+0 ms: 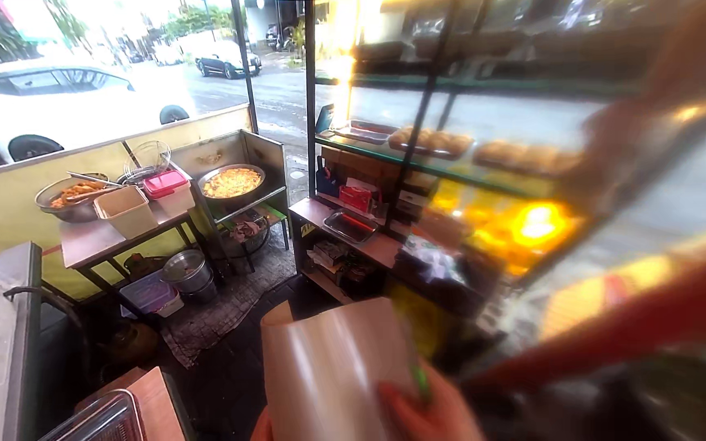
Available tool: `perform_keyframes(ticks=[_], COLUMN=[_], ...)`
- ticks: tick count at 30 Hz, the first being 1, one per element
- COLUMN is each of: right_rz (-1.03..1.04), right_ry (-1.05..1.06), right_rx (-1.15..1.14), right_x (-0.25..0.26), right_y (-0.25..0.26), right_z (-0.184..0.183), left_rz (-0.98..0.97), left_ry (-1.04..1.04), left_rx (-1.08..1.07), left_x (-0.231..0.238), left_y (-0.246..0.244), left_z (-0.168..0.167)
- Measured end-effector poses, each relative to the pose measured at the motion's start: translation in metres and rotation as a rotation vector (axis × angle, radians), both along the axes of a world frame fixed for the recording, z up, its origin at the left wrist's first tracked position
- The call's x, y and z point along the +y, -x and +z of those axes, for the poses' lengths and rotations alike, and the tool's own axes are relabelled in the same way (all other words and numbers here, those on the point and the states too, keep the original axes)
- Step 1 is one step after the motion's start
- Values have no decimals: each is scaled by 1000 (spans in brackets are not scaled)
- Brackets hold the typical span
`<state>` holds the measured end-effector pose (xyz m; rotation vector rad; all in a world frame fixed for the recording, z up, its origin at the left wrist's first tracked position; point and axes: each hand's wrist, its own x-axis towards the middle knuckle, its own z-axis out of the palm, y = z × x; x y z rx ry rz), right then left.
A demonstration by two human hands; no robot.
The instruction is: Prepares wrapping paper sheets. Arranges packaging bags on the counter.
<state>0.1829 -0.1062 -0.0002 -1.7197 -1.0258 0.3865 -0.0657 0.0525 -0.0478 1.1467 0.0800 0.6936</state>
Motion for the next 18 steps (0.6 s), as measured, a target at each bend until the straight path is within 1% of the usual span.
perform_keyframes(ticks=[1,3,5,7,12,15,18], right_rz=[-7,-2,26,66,137,187,190], right_ry=[-41,-100,-143,-187,-313,-447,-595], right_rx=[-49,-77,-20,87,228,344,365], right_x=[16,45,69,83,123,154,182], right_y=[-6,-19,-33,-44,-64,-66,-66], right_z=[-4,-12,-16,-18,-21,-14,-19], left_rz=[18,99,197,282,265,275,290], left_ry=[-54,-190,-282,-302,-308,-358,-394], left_rx=[2,50,93,118,79,94,103], left_x=[9,20,29,34,63,92,118], left_y=[-15,-43,-70,-93,-139,-166,-180], left_z=[0,-1,0,2,14,23,17])
